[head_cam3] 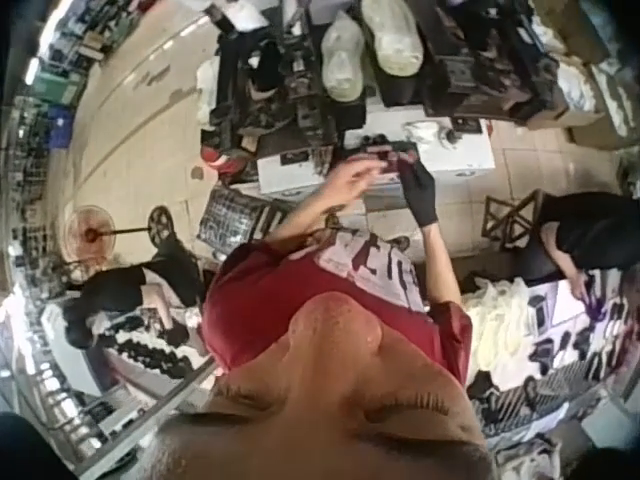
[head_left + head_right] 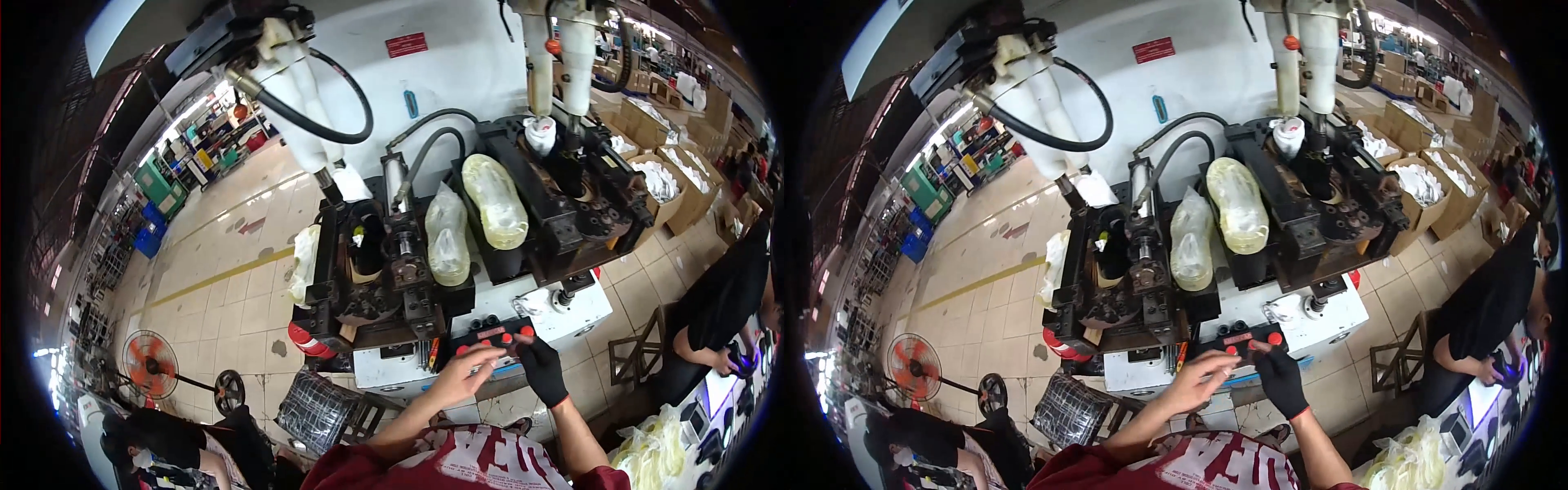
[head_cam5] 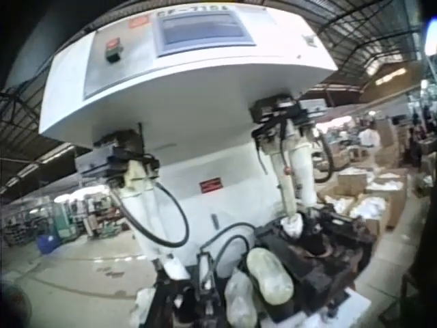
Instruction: Using a sole-press machine to attach soles to boots in a manufacturing setting.
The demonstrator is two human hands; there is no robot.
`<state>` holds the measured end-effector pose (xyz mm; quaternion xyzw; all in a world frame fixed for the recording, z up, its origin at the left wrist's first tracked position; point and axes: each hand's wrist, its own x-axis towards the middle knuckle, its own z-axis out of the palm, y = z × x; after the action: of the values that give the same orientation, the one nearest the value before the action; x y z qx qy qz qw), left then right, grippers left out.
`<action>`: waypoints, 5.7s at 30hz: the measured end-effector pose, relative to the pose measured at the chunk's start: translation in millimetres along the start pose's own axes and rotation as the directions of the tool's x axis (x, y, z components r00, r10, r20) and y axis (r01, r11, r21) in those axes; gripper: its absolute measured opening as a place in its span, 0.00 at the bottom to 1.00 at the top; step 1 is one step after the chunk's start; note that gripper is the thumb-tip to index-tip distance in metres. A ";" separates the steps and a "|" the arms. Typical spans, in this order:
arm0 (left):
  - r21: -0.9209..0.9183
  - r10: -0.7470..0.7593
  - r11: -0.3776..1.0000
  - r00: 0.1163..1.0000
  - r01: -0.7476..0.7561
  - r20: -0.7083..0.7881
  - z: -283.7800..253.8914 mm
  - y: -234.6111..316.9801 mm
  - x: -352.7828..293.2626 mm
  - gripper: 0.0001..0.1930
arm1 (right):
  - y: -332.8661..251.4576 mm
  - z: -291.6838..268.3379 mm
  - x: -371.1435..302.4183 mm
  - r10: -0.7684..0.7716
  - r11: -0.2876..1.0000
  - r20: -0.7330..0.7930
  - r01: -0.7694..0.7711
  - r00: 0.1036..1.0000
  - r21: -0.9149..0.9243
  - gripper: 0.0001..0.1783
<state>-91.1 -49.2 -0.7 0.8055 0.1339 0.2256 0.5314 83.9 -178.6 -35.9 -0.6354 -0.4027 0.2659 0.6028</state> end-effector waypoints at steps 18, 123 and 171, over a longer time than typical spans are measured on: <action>0.851 -0.484 0.394 0.866 0.347 -0.128 -283.1 -105.2 63.5 0.38 | -3.0 359.0 259.6 -0.328 0.901 -0.218 0.236 0.919 -0.364 0.50; -0.138 0.271 0.935 0.407 -0.327 0.872 387.9 169.0 9.4 0.34 | -106.5 -199.9 -315.6 -0.454 0.769 -0.852 -0.370 0.259 -0.522 0.12; 0.128 -0.127 0.776 0.352 0.618 -0.927 -274.5 -128.0 130.9 0.30 | 90.2 -4.8 33.5 0.046 0.976 -0.028 -0.051 0.999 -0.212 0.09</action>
<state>-113.9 280.0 2.5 0.6117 0.6245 0.4370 0.2117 123.0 -148.7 -118.7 -0.7090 -0.4061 0.2286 0.5293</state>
